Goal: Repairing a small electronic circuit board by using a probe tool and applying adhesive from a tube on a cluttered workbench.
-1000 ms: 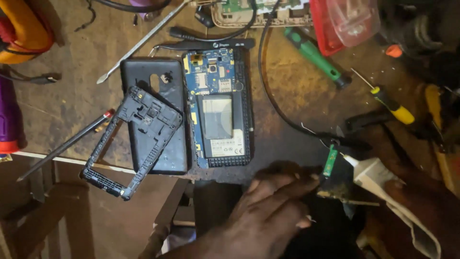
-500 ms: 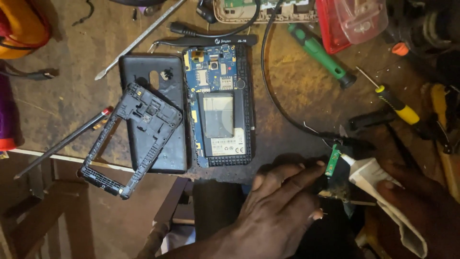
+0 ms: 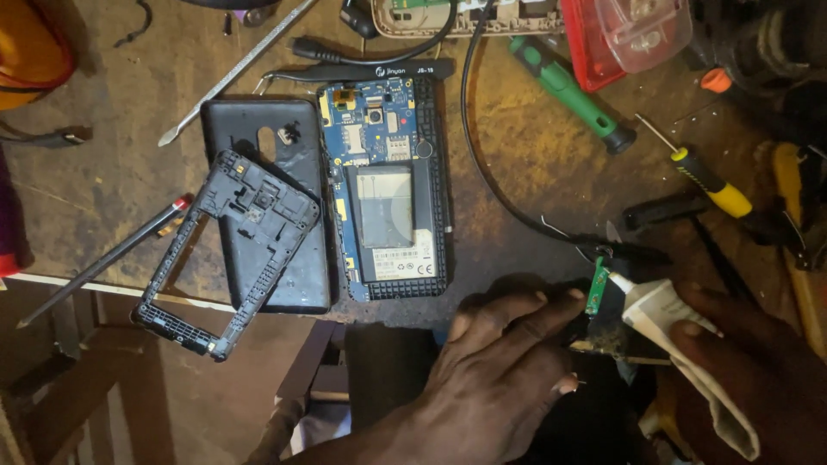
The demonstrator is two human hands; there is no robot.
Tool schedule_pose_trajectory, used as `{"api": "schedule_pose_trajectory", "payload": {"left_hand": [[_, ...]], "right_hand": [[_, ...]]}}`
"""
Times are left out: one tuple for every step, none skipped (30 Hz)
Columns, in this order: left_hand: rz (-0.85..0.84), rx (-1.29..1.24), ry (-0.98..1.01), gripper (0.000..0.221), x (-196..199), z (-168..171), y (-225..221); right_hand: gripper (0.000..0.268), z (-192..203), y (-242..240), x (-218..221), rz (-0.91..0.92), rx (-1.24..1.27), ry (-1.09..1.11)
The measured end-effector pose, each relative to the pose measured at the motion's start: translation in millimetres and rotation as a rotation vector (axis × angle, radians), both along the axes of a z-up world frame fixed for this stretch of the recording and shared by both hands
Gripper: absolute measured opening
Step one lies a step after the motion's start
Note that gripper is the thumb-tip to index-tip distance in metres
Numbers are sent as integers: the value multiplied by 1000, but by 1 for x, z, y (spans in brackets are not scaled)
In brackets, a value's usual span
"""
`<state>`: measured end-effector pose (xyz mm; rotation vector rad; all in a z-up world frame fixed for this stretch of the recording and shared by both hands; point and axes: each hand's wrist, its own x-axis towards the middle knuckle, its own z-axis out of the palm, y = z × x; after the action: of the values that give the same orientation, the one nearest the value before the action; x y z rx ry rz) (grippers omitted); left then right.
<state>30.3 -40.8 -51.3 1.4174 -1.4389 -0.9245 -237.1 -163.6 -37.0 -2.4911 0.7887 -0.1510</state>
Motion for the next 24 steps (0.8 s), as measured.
{"api": "schedule_pose_trajectory", "payload": {"left_hand": [[15,14,40,17,0,1,-1],[30,27,81,19,0,2,-3],[30,27,80,19,1,1,-2],[19,12,49,18,1,0,-1],[7,0,19,17,1,-1,0],[8,3,21,17,0,-1,0],[11,10,14,15,0,-1,0],[13,17,7,14,0,0,0],[13,16,6,14,0,-1,-1],[23,9,9,15,-1,-2,-1],[32,5,14,16,-1,-2,0],[31,6,14,16,-3,-4,0],[44,-4,34,21,-5,-6,0],[57,-14,53,26,-7,-8,-1],[57,-14,52,26,-5,-6,-1],[48,-21,19,22,-3,-4,-1],[37,-27,-13,19,-1,-2,-1],[36,-26,-12,19,0,-1,-1],[34,-14,-2,19,0,0,-2],[31,-1,9,20,0,1,-2],[31,-2,9,20,-1,-1,-2],[41,-7,23,21,-3,-2,-2],[51,-10,37,22,-4,-4,-2],[51,-9,37,22,-3,-2,-2]], "right_hand": [[36,-4,1,0,-8,-19,-28],[36,-8,1,0,-15,-39,-55],[36,0,5,10,-15,-40,-56],[36,8,8,21,-66,-51,-44],[36,17,12,31,-118,-58,-30],[36,11,6,23,-117,-55,-28],[34,6,0,15,-17,-94,-34],[32,0,-6,7,83,-132,-39],[32,0,-6,7,83,-134,-40],[35,1,-6,6,73,-114,-30],[37,1,-6,6,63,-92,-18],[37,9,1,12,62,-91,-17],[42,17,7,18,-46,-17,26],[48,24,13,24,-154,58,69],[48,20,12,21,-154,57,69],[46,16,10,17,-110,14,42],[45,12,9,14,-68,-29,16],[45,12,9,13,-69,-28,17],[46,12,8,12,-64,-32,29],[46,12,8,11,-60,-35,42],[46,12,7,10,-61,-36,42],[41,11,7,9,-63,-31,53],[37,11,7,8,-65,-24,65],[37,9,7,6,-65,-23,65]]}}
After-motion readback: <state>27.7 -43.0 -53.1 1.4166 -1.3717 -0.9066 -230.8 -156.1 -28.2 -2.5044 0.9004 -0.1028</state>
